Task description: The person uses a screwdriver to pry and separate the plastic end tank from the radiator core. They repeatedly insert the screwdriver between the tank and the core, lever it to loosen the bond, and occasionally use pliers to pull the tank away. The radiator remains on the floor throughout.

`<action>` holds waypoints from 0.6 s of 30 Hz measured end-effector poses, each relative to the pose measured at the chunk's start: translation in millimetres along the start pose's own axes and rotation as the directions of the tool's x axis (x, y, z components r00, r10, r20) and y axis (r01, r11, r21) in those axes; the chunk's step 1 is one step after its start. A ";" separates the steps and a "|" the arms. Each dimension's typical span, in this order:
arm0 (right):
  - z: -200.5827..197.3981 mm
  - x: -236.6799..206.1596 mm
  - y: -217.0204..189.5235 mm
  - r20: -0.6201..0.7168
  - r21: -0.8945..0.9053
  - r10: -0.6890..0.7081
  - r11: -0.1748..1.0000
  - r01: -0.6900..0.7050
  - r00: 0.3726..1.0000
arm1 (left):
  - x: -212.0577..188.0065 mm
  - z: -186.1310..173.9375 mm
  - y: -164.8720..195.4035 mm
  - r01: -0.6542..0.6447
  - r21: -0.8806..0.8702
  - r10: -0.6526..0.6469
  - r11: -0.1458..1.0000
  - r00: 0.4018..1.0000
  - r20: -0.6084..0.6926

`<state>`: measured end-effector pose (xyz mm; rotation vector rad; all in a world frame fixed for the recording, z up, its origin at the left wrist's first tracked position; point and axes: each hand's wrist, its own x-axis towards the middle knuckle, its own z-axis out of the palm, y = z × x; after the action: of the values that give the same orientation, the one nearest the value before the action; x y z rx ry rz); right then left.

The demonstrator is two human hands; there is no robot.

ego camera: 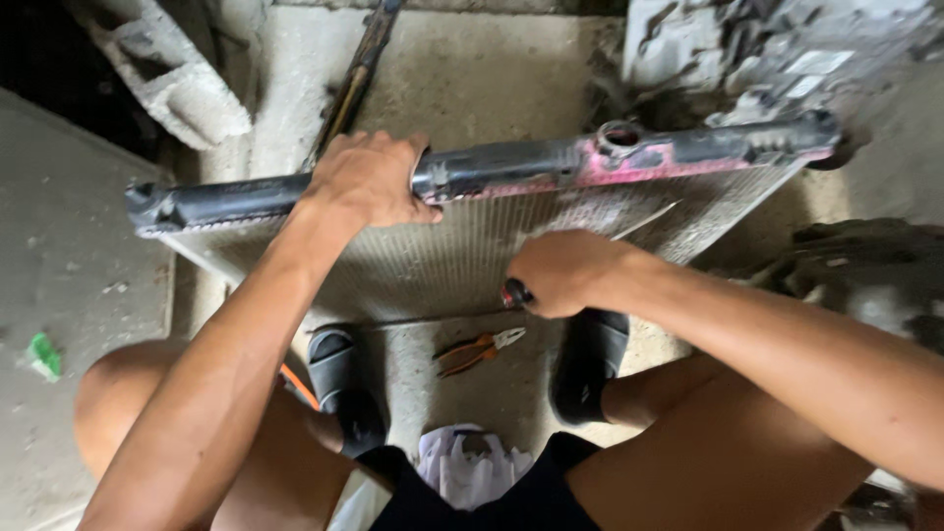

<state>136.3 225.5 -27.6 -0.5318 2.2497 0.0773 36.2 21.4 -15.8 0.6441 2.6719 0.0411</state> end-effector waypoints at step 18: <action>-16.1 43.6 1.5 -0.048 -0.014 0.065 0.998 -0.065 0.997 | -44.2 -7.0 -57.6 -0.064 -0.223 0.007 0.973 0.969 -0.247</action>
<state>98.7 208.0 -48.7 -0.4735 2.3150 0.1164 44.7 -49.2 0.0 0.6482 2.8290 0.4622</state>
